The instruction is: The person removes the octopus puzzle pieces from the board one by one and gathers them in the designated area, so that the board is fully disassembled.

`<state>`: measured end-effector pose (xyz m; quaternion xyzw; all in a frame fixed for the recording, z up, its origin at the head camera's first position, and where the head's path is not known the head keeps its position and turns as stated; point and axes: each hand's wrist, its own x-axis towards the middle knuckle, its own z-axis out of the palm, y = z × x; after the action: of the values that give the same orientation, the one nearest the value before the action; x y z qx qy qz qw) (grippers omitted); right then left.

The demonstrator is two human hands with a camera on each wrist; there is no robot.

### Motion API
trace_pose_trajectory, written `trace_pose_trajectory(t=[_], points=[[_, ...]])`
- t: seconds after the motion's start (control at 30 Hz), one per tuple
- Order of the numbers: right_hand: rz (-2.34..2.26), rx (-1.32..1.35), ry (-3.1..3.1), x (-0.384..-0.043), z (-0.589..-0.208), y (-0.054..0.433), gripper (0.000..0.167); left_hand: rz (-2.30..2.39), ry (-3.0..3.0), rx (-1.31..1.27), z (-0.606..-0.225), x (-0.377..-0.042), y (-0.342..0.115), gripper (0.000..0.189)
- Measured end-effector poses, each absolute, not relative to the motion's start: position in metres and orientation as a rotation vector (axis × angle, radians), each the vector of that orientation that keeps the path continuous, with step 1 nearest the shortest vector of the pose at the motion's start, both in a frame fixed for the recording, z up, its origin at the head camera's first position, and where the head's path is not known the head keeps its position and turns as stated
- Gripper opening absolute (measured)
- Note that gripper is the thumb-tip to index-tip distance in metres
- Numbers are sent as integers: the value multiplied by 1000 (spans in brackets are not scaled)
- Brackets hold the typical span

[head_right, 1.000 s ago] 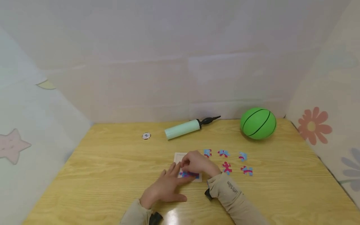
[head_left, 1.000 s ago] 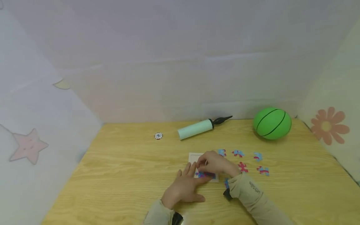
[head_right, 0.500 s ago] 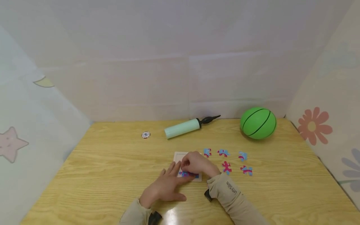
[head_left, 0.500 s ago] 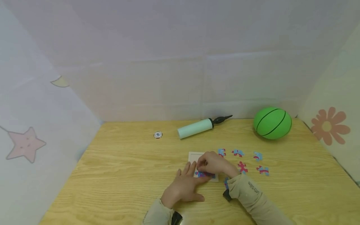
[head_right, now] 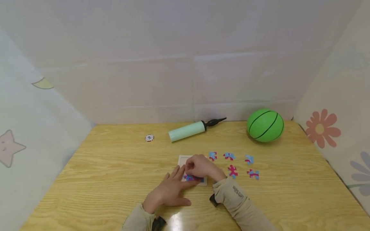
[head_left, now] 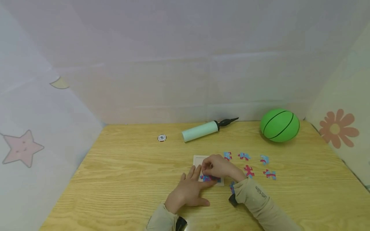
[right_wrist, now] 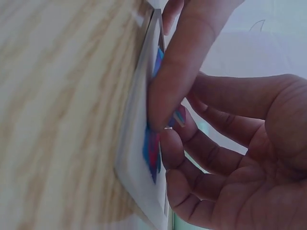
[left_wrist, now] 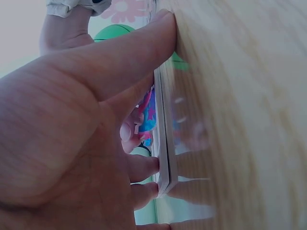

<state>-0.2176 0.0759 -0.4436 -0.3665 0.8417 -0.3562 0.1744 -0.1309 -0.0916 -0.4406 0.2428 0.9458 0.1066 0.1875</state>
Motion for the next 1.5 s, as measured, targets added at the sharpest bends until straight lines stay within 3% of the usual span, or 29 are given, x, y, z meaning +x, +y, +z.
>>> trace_pose_trajectory(t=[0.57,1.5], points=[[-1088,-1009,2323,-216,-445,79,19,315,2665,684,-440,-130,-92,70],[-1274,-816,2370,-203,-434,181,17,404,2676,644,-444,-130,-93,69]])
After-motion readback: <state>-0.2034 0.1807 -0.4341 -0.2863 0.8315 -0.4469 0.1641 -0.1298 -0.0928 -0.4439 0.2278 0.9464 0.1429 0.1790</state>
